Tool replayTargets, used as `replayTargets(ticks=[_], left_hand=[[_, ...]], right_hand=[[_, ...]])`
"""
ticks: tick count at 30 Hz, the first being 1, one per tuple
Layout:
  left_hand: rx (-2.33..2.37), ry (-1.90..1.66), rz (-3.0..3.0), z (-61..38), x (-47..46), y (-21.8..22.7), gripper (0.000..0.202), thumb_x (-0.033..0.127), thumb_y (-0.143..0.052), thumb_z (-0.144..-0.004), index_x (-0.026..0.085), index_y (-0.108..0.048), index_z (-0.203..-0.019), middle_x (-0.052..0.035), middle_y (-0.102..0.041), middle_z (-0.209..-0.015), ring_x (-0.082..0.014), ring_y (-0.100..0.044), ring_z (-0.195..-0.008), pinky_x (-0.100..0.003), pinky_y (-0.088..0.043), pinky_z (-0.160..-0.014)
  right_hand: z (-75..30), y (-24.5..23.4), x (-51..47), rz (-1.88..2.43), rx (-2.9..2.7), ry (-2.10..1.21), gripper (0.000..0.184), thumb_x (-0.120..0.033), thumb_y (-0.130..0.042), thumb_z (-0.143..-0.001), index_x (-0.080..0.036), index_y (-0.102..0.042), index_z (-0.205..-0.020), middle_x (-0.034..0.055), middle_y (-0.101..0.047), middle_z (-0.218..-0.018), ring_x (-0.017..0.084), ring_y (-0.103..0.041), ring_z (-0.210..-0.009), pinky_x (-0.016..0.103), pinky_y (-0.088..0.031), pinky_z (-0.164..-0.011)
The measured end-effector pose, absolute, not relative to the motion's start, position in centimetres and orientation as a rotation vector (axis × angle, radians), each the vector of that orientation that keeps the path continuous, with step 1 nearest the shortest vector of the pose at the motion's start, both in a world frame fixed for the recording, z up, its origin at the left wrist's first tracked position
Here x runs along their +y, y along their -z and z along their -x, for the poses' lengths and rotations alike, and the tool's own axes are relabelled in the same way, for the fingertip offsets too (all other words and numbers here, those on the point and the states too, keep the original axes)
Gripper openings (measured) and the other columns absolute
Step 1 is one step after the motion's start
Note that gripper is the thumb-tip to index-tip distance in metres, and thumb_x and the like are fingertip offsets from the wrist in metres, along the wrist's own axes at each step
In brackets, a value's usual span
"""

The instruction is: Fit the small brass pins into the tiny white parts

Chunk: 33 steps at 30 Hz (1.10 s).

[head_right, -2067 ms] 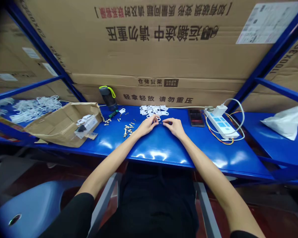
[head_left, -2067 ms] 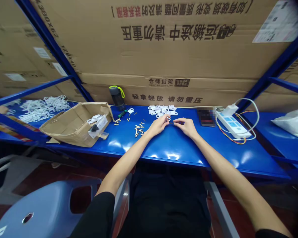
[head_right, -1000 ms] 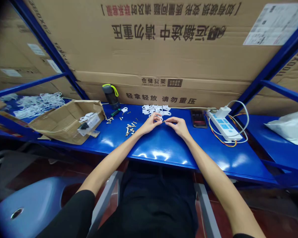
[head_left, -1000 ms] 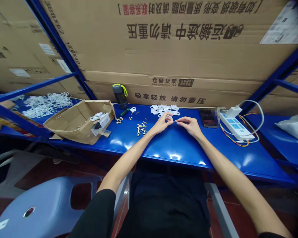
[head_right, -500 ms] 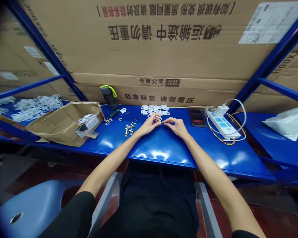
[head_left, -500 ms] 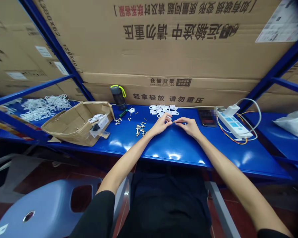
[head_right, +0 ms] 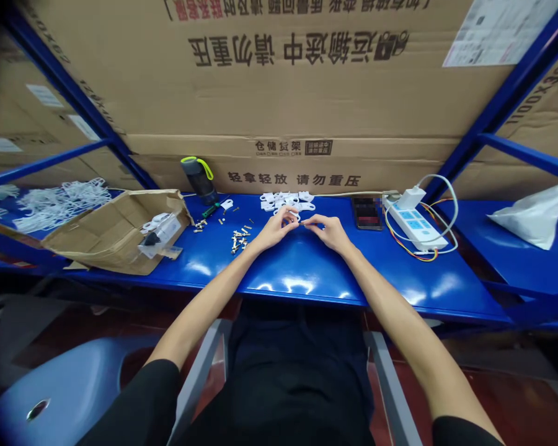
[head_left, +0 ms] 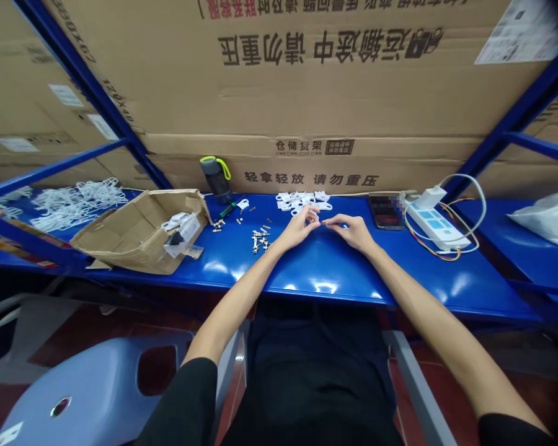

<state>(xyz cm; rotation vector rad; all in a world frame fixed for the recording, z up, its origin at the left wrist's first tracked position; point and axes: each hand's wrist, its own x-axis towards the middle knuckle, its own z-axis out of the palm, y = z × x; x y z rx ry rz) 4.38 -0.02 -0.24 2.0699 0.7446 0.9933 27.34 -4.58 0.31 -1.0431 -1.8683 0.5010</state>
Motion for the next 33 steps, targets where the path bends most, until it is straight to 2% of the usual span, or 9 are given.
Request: replayTargets(ticks=[20, 28, 33], left_hand=[[0.604, -1.006, -1.854, -4.34, 0.53, 0.66, 0.043, 0.042, -0.075, -0.095, 0.019, -0.057, -0.126, -0.0024, -0.07, -0.095, -0.0162, -0.068, -0.089, -0.031, -0.052, -0.086], [0.596, -1.022, -1.75, -4.64, 0.64, 0.76, 0.046, 0.041, -0.078, -0.091, 0.018, -0.057, -0.126, -0.0032, -0.072, -0.095, -0.0175, -0.069, -0.089, -0.03, -0.054, -0.08], [0.706, -1.083, -1.865, -4.59, 0.14, -0.03, 0.038, 0.036, -0.076, -0.092, 0.018, -0.061, -0.121, -0.0049, -0.074, -0.098, -0.0189, -0.071, -0.093, -0.033, -0.054, -0.089]], right_hand=[[-26.96, -0.89, -5.25, 1.041, -1.887, -0.491, 0.02, -0.043, -0.07, -0.094, -0.029, -0.082, -0.098, 0.0027, -0.084, -0.103, 0.029, -0.079, -0.098, 0.042, -0.06, -0.096], [-26.62, -0.71, -5.07, 1.03, -1.754, -0.617, 0.028, -0.052, -0.076, -0.09, -0.027, -0.083, -0.101, 0.0047, -0.084, -0.108, 0.03, -0.079, -0.103, 0.045, -0.06, -0.102], [-26.73, -0.37, -4.49, 1.074, -1.705, -0.609, 0.031, -0.054, -0.079, -0.088, -0.025, -0.083, -0.101, 0.0057, -0.084, -0.106, 0.03, -0.078, -0.101, 0.043, -0.062, -0.095]])
